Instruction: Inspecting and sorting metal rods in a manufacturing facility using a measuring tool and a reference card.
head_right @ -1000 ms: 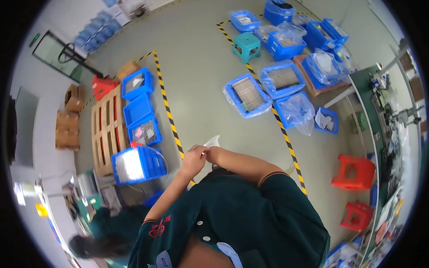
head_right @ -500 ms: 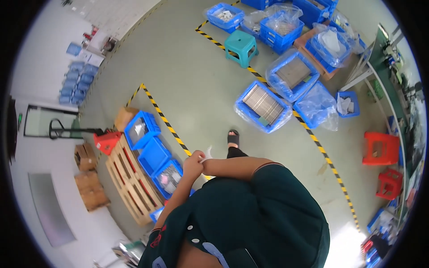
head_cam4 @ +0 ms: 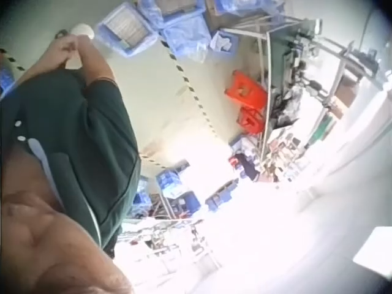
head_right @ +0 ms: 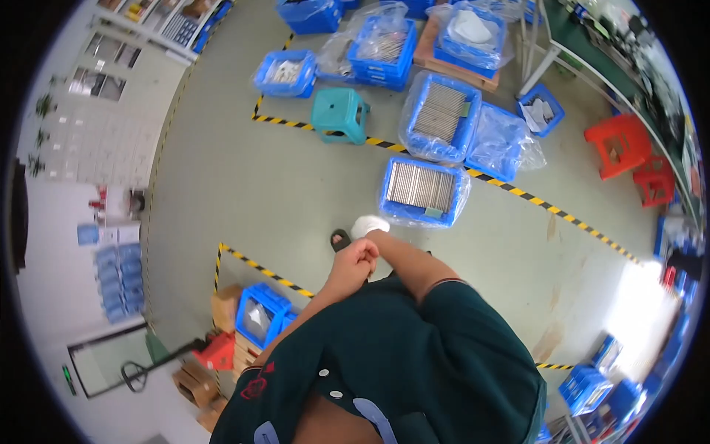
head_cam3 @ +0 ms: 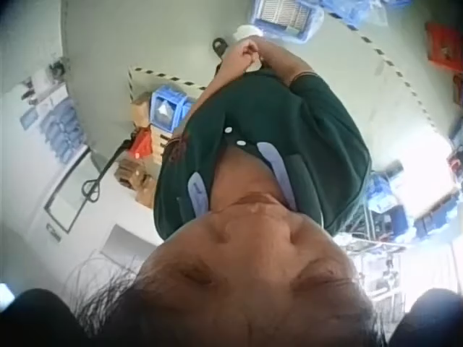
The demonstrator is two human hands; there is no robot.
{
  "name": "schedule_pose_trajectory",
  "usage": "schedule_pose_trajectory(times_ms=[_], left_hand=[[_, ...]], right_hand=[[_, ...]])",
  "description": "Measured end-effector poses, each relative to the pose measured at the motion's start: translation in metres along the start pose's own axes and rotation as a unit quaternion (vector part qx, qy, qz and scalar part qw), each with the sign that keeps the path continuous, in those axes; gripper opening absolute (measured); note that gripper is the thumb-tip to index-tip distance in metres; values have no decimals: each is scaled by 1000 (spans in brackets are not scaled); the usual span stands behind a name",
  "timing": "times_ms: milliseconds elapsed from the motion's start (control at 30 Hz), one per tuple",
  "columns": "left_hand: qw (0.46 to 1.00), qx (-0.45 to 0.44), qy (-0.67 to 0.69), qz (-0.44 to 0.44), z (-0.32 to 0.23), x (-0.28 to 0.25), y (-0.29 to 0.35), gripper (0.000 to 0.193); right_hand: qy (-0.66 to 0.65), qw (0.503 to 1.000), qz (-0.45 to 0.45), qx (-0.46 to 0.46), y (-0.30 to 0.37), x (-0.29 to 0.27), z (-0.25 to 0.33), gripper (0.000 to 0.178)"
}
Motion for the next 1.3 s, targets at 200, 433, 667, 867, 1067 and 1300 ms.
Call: schedule_pose_trajectory(times_ms=[200,433,667,867,1067,1300], left_hand=[[980,83,-177,-26,-6,-64,-107,26],[956,97,-275,12,-12,-180,-201,24],[950,88,-272,128,-40,-226,-243,27],[917,121,-341,171,-37,-222,-290,23],[919,-172,-8,354,-69,-212,-342,19],[888,-133,-76,434,-113,-182,-412,13]], right_hand=[[-391,857,-324,89,32,-147,9,43],[-638,693,-323,94,-88,-166,48,39],[-631,603,-424,241,-140,-200,53,49],[-425,730,-474,250,-152,-193,33,46],[-322,798,-434,268,-175,-216,3,52],[-579,715,-331,213,-143,-325,-50,36]])
Point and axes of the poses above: each hand's wrist, its own y-axis away from the middle knuckle, its own x-axis out of the palm, z = x × y, the point moved 1 cm from there along -y, towards the middle knuckle, and after that the axes turned 4 degrees about z, right-handed, at the moved point
